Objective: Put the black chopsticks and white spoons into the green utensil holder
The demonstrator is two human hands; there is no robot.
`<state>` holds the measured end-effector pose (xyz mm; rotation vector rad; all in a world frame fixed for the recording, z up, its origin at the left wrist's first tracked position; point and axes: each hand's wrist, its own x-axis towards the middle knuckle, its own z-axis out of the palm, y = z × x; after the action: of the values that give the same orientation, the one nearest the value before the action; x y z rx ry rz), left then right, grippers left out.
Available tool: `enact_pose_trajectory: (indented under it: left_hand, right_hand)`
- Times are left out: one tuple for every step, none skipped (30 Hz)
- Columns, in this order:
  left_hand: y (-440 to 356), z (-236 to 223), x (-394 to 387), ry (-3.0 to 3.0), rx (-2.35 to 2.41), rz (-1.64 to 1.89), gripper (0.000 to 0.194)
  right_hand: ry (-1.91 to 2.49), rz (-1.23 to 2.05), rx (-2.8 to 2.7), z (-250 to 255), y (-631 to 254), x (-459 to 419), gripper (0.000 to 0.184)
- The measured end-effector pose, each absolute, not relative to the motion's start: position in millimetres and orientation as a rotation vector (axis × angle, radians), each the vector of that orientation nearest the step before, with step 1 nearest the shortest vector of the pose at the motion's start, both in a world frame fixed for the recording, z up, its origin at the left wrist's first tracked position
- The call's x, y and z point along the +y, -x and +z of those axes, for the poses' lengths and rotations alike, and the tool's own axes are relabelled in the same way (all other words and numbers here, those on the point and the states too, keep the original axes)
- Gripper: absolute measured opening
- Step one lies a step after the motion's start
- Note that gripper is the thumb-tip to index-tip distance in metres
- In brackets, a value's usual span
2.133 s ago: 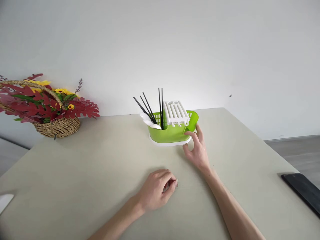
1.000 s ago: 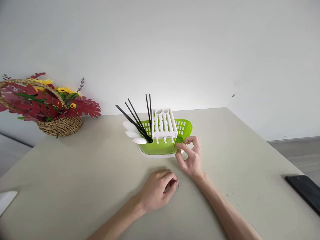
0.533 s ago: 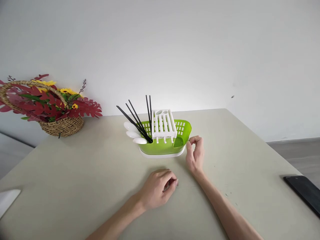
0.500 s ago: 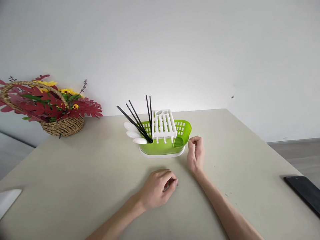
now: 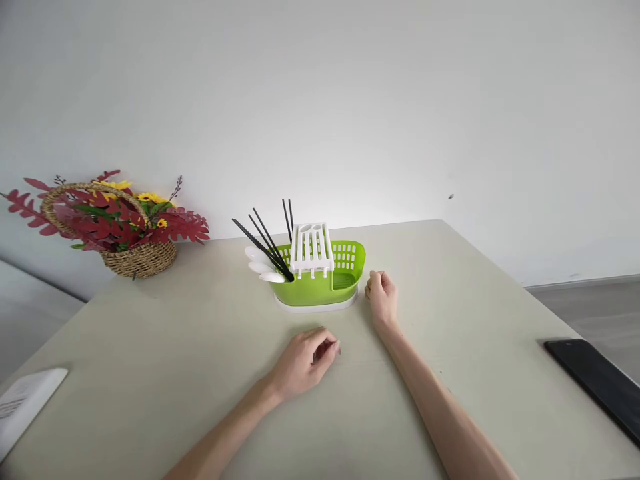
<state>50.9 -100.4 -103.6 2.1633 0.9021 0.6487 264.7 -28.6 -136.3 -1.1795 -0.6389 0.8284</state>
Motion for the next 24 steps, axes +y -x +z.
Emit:
enact_pose_trajectory:
  left_hand:
    - [-51.3,-102.5,-101.0,-2.151,0.919,0.647,0.023]
    - [-51.5,-101.2,-101.3,-2.134,0.935,0.645,0.025]
    - [-51.5,-99.8,-101.1,-2.11,0.945,0.641,0.027]
    - [-50.8,-98.2,-100.1,-2.08,0.949,0.635,0.029]
    - [-49.2,-96.4,-98.0,-2.045,0.947,0.626,0.031]
    - [-46.5,-94.3,-94.8,-2.008,0.944,0.616,0.033]
    - [-42.3,-91.9,-90.3,-1.97,0.941,0.607,0.035]
    - [-36.7,-89.1,-84.7,-1.932,0.942,0.6,0.037]
    - [-29.5,-85.9,-78.1,-1.893,0.947,0.591,0.039]
    - [-20.9,-82.2,-70.9,-1.849,0.954,0.574,0.041]
    - [-11.1,-78.1,-63.3,-1.803,0.958,0.533,0.043]
    - [-0.5,-73.5,-55.6,-1.753,0.968,0.474,0.045]
    - [10.5,-68.7,-47.8,-1.702,0.993,0.396,0.046]
    - [21.5,-63.7,-40.0,-1.652,1.05,0.338,0.048]
    - [32.1,-58.6,-32.2,-1.609,1.134,0.327,0.048]
    - [41.9,-53.6,-24.3,-1.571,1.249,0.386,0.046]
    - [50.7,-48.6,-16.1,-1.564,1.323,0.458,0.044]
    - [58.1,-43.7,-7.7,-1.559,1.382,0.537,0.043]
    - [64.2,-38.6,0.9,-1.553,1.437,0.637,0.043]
    - [68.8,-33.2,9.6,-1.542,1.482,0.749,0.044]
    - [71.9,-27.2,18.1,-1.527,1.514,0.857,0.048]
    - [73.7,-20.5,26.2,-1.508,1.525,0.957,0.052]
    - [74.1,-12.9,33.6,-1.483,1.512,1.044,0.057]
    - [73.1,-4.5,40.3,-1.447,1.479,1.127,0.061]
  right_hand:
    - [1.18,0.833,-0.65,-136.7,-264.8,-28.8,0.039]
    - [1.183,0.837,-0.662,-137.2,-264.9,-29.0,0.039]
    - [1.187,0.84,-0.675,-137.8,-265.2,-29.3,0.04]
    - [1.192,0.842,-0.69,-138.6,-265.6,-29.6,0.04]
    - [1.198,0.844,-0.705,-139.7,-266.0,-30.0,0.041]
    - [1.202,0.845,-0.721,-140.8,-266.5,-30.3,0.041]
    - [1.205,0.845,-0.735,-142.0,-267.1,-30.6,0.041]
    - [1.206,0.846,-0.748,-143.3,-267.6,-30.8,0.041]
    - [1.206,0.846,-0.76,-144.5,-268.1,-30.9,0.042]
    - [1.205,0.847,-0.769,-145.6,-268.5,-30.8,0.042]
    - [1.205,0.847,-0.777,-146.6,-268.9,-30.7,0.043]
    - [1.205,0.847,-0.784,-147.5,-269.1,-30.5,0.043]
    - [1.206,0.848,-0.79,-148.3,-269.4,-30.3,0.043]
    - [1.207,0.849,-0.797,-149.1,-269.5,-30.0,0.043]
    - [1.208,0.849,-0.802,-149.8,-269.7,-29.7,0.044]
    - [1.21,0.849,-0.806,-150.4,-269.8,-29.4,0.044]
    - [1.211,0.85,-0.809,-151.0,-269.9,-29.1,0.044]
    - [1.212,0.85,-0.81,-151.5,-269.9,-28.7,0.044]
    - [1.214,0.85,-0.81,-151.9,-269.8,-28.4,0.044]
    - [1.215,0.851,-0.809,-152.1,-269.6,-28.2,0.043]
    - [1.217,0.853,-0.809,-152.2,-269.4,-28.0,0.043]
    - [1.219,0.856,-0.809,-152.1,-269.1,-27.9,0.043]
    - [1.222,0.859,-0.811,-151.8,-268.7,-27.9,0.042]
    - [1.224,0.861,-0.813,-151.5,-268.3,-28.0,0.042]
